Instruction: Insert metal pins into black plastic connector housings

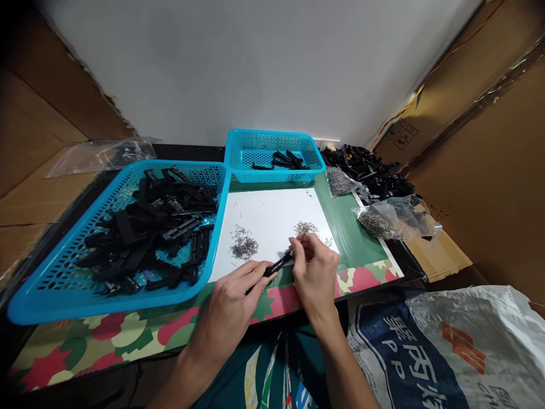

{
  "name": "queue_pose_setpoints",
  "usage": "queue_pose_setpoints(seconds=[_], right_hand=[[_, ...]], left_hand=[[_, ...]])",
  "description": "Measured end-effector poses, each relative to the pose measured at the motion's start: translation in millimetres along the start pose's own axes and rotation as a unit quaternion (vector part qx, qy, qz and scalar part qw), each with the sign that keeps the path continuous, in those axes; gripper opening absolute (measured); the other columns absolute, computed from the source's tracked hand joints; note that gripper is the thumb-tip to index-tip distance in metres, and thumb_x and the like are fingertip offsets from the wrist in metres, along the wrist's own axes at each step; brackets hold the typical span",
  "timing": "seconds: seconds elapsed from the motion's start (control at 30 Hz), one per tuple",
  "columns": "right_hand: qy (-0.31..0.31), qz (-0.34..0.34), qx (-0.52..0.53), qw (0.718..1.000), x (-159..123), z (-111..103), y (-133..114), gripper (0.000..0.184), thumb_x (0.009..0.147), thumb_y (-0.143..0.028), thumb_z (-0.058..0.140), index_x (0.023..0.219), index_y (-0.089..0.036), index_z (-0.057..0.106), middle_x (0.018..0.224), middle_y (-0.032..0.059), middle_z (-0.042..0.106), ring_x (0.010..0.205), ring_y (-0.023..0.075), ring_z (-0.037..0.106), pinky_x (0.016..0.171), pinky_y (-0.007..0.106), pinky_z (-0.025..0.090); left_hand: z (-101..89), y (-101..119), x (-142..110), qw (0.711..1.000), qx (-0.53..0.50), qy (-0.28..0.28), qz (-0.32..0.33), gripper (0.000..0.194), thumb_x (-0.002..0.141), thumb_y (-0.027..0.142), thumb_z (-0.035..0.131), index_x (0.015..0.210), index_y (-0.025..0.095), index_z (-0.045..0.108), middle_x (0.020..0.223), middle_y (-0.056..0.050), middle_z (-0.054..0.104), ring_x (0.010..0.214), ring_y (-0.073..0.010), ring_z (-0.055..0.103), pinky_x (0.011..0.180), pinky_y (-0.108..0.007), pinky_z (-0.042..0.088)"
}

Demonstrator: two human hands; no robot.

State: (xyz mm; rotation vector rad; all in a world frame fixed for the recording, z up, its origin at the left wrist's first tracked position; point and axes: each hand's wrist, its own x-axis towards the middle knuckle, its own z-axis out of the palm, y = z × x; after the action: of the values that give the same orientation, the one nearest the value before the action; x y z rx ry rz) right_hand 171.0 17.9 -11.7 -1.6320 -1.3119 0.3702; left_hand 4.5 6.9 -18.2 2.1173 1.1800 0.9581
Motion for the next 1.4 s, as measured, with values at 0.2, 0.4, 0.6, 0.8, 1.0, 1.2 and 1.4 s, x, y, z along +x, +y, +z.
queue_pose_setpoints(seconds=[0.2, 0.4, 0.6, 0.8, 1.0, 1.2, 1.4], right_hand=[[-0.013, 0.002, 0.015, 1.000, -1.5, 0.3, 3.6, 0.024, 0.098, -0.035, 0.069, 0.079, -0.021, 0.069, 0.071, 0.0031, 0.077, 0.063, 0.0205, 0.074, 0.064, 0.031, 0.057], [0.024, -0.032, 0.051, 0.998, 16.7, -11.4, -10.4, 0.022, 0.106, -0.036, 0.056, 0.097, -0.020, 0.070, 0.081, 0.0033, 0.073, 0.076, 0.0188, 0.071, 0.072, 0.030, 0.054], [-0.273, -0.084, -0.001, 0.958, 68.7, 10.9, -20.9, 0.024, 0.102, -0.025, 0.053, 0.092, -0.020, 0.074, 0.065, -0.0044, 0.056, 0.058, 0.0130, 0.045, 0.056, 0.027, 0.032], [-0.351, -0.127, -0.026, 0.927, 84.7, 53.6, -17.7, 0.007, 0.087, -0.020, 0.075, 0.089, -0.019, 0.081, 0.061, -0.0067, 0.054, 0.058, 0.0114, 0.045, 0.059, 0.025, 0.031], [-0.345, -0.146, -0.025, 0.927, 86.2, 57.6, -12.8, 0.021, 0.085, -0.006, 0.067, 0.087, -0.019, 0.084, 0.067, -0.0021, 0.067, 0.062, 0.0128, 0.051, 0.062, 0.025, 0.036], [-0.353, -0.144, -0.029, 0.924, 94.4, 46.4, -3.5, 0.031, 0.087, -0.001, 0.061, 0.094, -0.018, 0.086, 0.090, 0.0064, 0.077, 0.076, 0.0171, 0.063, 0.071, 0.027, 0.043], [-0.329, -0.129, -0.039, 0.935, 95.0, 42.5, -0.9, 0.012, 0.091, -0.020, 0.076, 0.099, -0.018, 0.085, 0.095, 0.0089, 0.078, 0.083, 0.0209, 0.065, 0.074, 0.031, 0.044]], left_hand=[[-0.5, 1.7, 0.0, 1.000, -0.013, -0.010, -0.006, 0.017, 0.103, 0.006, 0.059, 0.102, 0.019, 0.069, 0.096, -0.003, 0.073, 0.082, -0.0183, 0.073, 0.076, -0.029, 0.059], [-4.6, 8.8, -5.3, 0.999, -0.019, 0.048, 0.011, 0.012, 0.106, 0.015, 0.062, 0.115, 0.021, 0.067, 0.094, -0.001, 0.068, 0.080, -0.0159, 0.071, 0.072, -0.027, 0.056], [-4.9, 14.2, -13.4, 0.991, 0.011, 0.076, 0.108, 0.030, 0.103, 0.009, 0.062, 0.131, 0.018, 0.062, 0.098, -0.005, 0.066, 0.088, -0.0184, 0.069, 0.082, -0.031, 0.058], [-7.7, 13.2, -13.5, 0.990, 0.004, 0.064, 0.123, 0.033, 0.100, 0.001, 0.057, 0.126, 0.020, 0.064, 0.099, -0.005, 0.061, 0.087, -0.0176, 0.065, 0.078, -0.030, 0.057], [-8.2, 13.4, -12.5, 0.994, -0.022, 0.058, 0.091, 0.030, 0.101, 0.003, 0.058, 0.125, 0.021, 0.064, 0.100, -0.004, 0.061, 0.091, -0.0175, 0.065, 0.082, -0.030, 0.056], [-10.5, 15.5, -8.7, 0.998, -0.040, 0.032, 0.033, 0.021, 0.106, 0.009, 0.055, 0.119, 0.024, 0.064, 0.101, -0.002, 0.060, 0.088, -0.0157, 0.063, 0.079, -0.027, 0.052], [-11.7, 15.1, -5.7, 0.999, -0.042, 0.017, 0.001, 0.017, 0.109, 0.013, 0.052, 0.114, 0.026, 0.061, 0.096, 0.000, 0.058, 0.085, -0.0154, 0.061, 0.073, -0.026, 0.047]])
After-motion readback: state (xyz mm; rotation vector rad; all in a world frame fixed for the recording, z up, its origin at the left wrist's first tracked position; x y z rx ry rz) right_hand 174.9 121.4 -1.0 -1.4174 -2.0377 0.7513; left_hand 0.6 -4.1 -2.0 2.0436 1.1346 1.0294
